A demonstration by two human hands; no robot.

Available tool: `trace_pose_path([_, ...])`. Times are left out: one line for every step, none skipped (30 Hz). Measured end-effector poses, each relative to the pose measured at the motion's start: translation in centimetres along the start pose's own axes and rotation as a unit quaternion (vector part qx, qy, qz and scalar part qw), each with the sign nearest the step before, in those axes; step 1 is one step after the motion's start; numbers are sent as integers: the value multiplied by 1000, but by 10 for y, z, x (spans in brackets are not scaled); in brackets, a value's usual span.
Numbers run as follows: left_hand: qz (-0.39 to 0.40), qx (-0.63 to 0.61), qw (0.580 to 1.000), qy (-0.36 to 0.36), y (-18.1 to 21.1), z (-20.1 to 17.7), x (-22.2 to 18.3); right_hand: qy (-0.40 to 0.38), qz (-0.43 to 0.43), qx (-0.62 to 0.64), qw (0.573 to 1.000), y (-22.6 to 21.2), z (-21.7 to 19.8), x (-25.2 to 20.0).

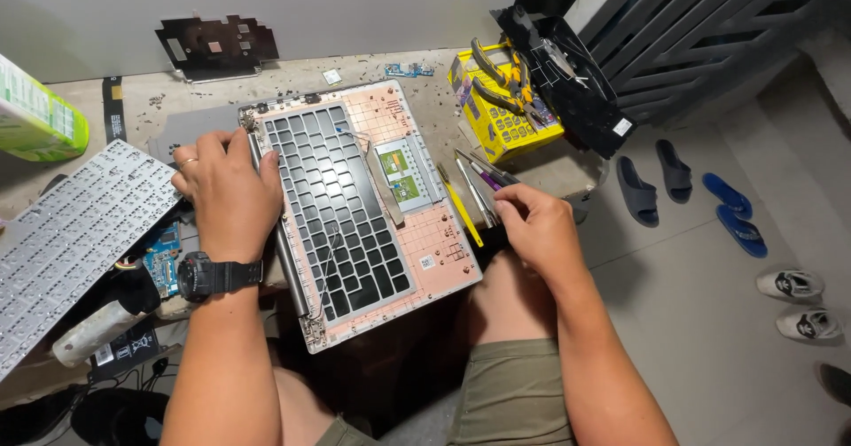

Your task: Replacing a laptop keyboard by aligning it with the housing and pressing it into place using a small tool.

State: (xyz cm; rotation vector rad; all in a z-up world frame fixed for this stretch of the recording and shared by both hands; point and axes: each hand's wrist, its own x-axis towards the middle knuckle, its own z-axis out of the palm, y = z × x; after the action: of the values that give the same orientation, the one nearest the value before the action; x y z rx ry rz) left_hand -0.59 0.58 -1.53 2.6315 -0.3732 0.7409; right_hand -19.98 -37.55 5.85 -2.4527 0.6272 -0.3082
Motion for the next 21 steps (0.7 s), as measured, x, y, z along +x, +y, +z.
trace_pose_path([1,0,1000,-1,0,0,0,0,1,1,1000,-3,0,0])
trace_pose_path([2,3,1000,-1,-1,0,-1,-24,13,-7,1000,-5,0,1])
trace_pose_path([3,5,1000,-2,-1,1,-1,-47,25,-15,998,-8,1,2])
trace_pose_path([3,5,1000,-2,0,-1,-1,-47,25,-15,998,0,8,8])
trace_pose_path([3,4,1000,-3,0,-2,-1,-47,26,-23,998,8,15,14])
trace_pose_path([3,2,1000,-3,1,-3,0,-47,26,-31,998,15,21,20])
trace_pose_path([3,2,1000,-3,0,-3,0,-46,26,-32,998,16,22,21])
trace_pose_path([2,1,1000,-5,1,-3,0,-49,36,-34,998,16,22,23])
trace_pose_path([0,1,1000,-7,1,-3,0,-52,45,-36,997,16,21,25])
trace_pose_path([1,0,1000,-7,0,-2,0,-50,46,-37,997,17,21,23])
trace_pose_path([3,1,1000,-6,-2,-1,0,-42,34,-25,998,18,20,21])
trace_pose_path([4,2,1000,-5,-3,0,0,-33,22,-13,999,19,20,19])
trace_pose_path([5,1,1000,-5,-2,1,0,-32,23,-13,999,19,17,17])
trace_pose_path([4,3,1000,-5,-3,1,0,-21,-10,26,999,17,16,15])
trace_pose_path([3,6,1000,-5,-4,1,0,-9,-43,65,997,15,15,13])
trace_pose_path([2,7,1000,-5,-3,-1,1,-11,-44,65,997,11,16,11])
trace_pose_path([3,3,1000,-3,-2,-2,1,-29,-39,171,984,7,19,9])
trace_pose_path([3,0,1000,0,-4,-5,1,-49,-35,275,960,2,22,8])
trace_pose_path([-1,3,1000,1,-1,-3,3,-53,-38,276,959,-7,20,7])
trace_pose_path([-8,-4,1000,-2,-1,-4,3,-66,-39,333,940,-18,20,6])
trace_pose_path([-15,-12,1000,-5,-3,-4,4,-80,-38,388,917,-30,20,5])
